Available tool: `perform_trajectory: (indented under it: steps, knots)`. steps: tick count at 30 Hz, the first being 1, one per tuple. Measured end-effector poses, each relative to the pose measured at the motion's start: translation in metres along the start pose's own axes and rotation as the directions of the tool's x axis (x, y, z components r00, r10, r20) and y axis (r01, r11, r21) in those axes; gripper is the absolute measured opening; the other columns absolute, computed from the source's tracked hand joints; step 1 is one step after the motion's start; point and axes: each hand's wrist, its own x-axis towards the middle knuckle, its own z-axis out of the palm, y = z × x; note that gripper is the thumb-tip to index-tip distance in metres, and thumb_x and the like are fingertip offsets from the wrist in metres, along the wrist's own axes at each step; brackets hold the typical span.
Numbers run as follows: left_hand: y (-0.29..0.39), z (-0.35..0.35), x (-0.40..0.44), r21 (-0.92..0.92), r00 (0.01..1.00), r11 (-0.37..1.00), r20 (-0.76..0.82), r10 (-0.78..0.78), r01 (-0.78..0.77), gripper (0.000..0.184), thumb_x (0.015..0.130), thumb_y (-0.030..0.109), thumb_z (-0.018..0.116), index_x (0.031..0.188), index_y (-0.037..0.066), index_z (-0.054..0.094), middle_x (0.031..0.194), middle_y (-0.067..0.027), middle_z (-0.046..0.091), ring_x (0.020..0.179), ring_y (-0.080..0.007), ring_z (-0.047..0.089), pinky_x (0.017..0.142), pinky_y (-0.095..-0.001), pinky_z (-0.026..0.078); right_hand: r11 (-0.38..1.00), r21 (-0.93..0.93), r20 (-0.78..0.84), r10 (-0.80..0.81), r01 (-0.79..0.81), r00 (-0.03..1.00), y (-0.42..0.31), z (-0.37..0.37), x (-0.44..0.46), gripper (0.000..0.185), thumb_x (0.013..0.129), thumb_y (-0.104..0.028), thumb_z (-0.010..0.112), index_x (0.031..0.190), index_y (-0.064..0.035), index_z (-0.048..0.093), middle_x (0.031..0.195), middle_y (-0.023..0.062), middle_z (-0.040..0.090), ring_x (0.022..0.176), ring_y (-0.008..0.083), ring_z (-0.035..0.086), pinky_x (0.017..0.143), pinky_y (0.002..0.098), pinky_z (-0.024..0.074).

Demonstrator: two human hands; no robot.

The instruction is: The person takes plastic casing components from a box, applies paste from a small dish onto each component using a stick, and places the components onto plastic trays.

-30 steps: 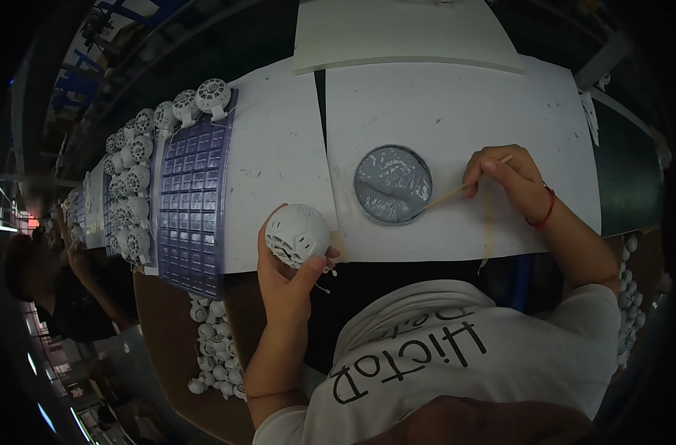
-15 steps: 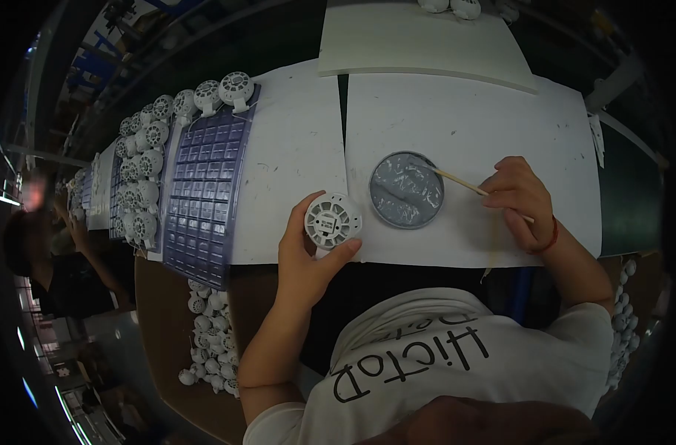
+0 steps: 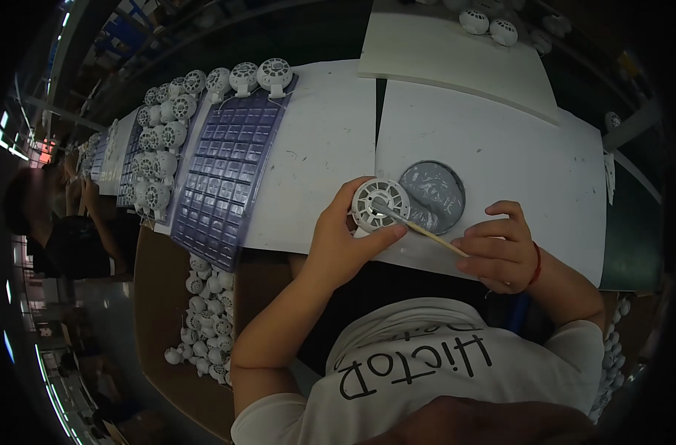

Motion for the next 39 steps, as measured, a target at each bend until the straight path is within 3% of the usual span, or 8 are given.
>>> perform_trajectory:
  steps: [7,11,16,20,24,31,37,39]
  knots:
    - [-0.004,-0.003,0.001,-0.003,1.000,1.000,0.008,0.006,-0.006,0.063,0.072,0.014,0.077,0.123,0.000,0.044,0.107,-0.0098,0.058,0.097,-0.0163,0.058,0.085,-0.0285,0.047,0.791,0.520,-0.054,0.408,-0.323,0.911,-0.002,0.005,0.002,0.024,0.082,-0.011,0.044,0.091,-0.0060,0.066,0.094,0.0101,0.066,0.088,0.0223,0.058,0.078,0.0358,0.0395]
    - [0.001,-0.007,0.000,-0.017,1.000,1.000,0.008,0.012,-0.011,0.063,0.072,0.014,0.077,0.123,0.000,0.045,0.105,-0.0098,0.059,0.096,-0.0164,0.059,0.085,-0.0285,0.047,0.812,0.514,-0.022,0.334,-0.276,0.942,0.002,-0.007,0.024,0.023,0.079,-0.008,0.047,0.093,-0.0072,0.065,0.094,0.0094,0.066,0.088,0.0219,0.058,0.077,0.0351,0.0392]
    - [0.006,-0.014,0.002,-0.063,0.996,0.996,0.070,-0.061,0.065,0.059,0.071,0.015,0.078,0.119,-0.001,0.046,0.106,-0.0106,0.058,0.096,-0.0167,0.059,0.084,-0.0285,0.048,0.976,-0.140,0.095,-0.156,0.169,0.983,0.016,-0.013,0.042,0.016,0.077,-0.008,0.061,0.091,-0.0160,0.063,0.098,0.0059,0.064,0.089,0.0182,0.057,0.083,0.0373,0.0395]
    - [0.005,-0.024,0.006,-0.048,0.998,0.998,-0.036,-0.053,0.052,0.060,0.070,0.016,0.078,0.117,-0.002,0.045,0.105,-0.0114,0.059,0.096,-0.0171,0.059,0.082,-0.0289,0.048,0.942,-0.204,0.056,-0.261,0.267,0.964,0.023,-0.025,0.052,0.015,0.078,-0.011,0.063,0.089,-0.0200,0.061,0.101,0.0041,0.062,0.092,0.0175,0.056,0.086,0.0407,0.0405]
    - [0.012,-0.077,0.031,0.237,0.933,0.968,-0.322,0.158,-0.082,0.064,0.066,0.021,0.080,0.114,-0.003,0.047,0.100,-0.0128,0.060,0.092,-0.0183,0.059,0.081,-0.0293,0.048,0.964,-0.265,-0.073,-0.040,0.020,0.996,0.029,-0.047,0.032,0.016,0.083,-0.014,0.058,0.097,-0.0224,0.056,0.102,0.0054,0.060,0.096,0.0202,0.056,0.089,0.0447,0.0407]
    - [-0.014,-0.245,0.110,0.487,0.500,0.849,-0.798,0.337,0.205,0.084,0.061,0.047,0.078,0.116,-0.012,0.052,0.110,-0.0235,0.058,0.104,-0.0302,0.056,0.089,-0.0362,0.043,0.866,-0.475,-0.120,0.110,-0.154,0.987,0.090,-0.080,-0.026,0.023,0.094,-0.011,0.042,0.113,-0.0146,0.054,0.116,0.0135,0.058,0.109,0.0279,0.053,0.094,0.0454,0.0400]
    - [-0.060,-0.316,0.150,0.727,0.618,0.543,-0.667,0.416,0.420,0.090,0.062,0.058,0.073,0.115,-0.012,0.054,0.121,-0.0290,0.051,0.113,-0.0394,0.050,0.095,-0.0437,0.040,0.772,-0.373,-0.388,0.373,-0.514,0.843,0.147,-0.101,-0.057,0.037,0.086,0.008,0.039,0.115,-0.0086,0.054,0.124,0.0106,0.056,0.117,0.0279,0.048,0.098,0.0374,0.0357]
    - [-0.072,-0.324,0.160,0.628,0.568,0.676,-0.739,0.363,0.385,0.087,0.065,0.056,0.072,0.117,-0.011,0.053,0.122,-0.0290,0.051,0.115,-0.0393,0.049,0.095,-0.0437,0.040,0.696,-0.378,-0.459,0.433,-0.611,0.776,0.171,-0.114,-0.068,0.042,0.076,0.008,0.047,0.115,-0.0067,0.053,0.126,0.0088,0.055,0.118,0.0271,0.047,0.099,0.0375,0.0341]
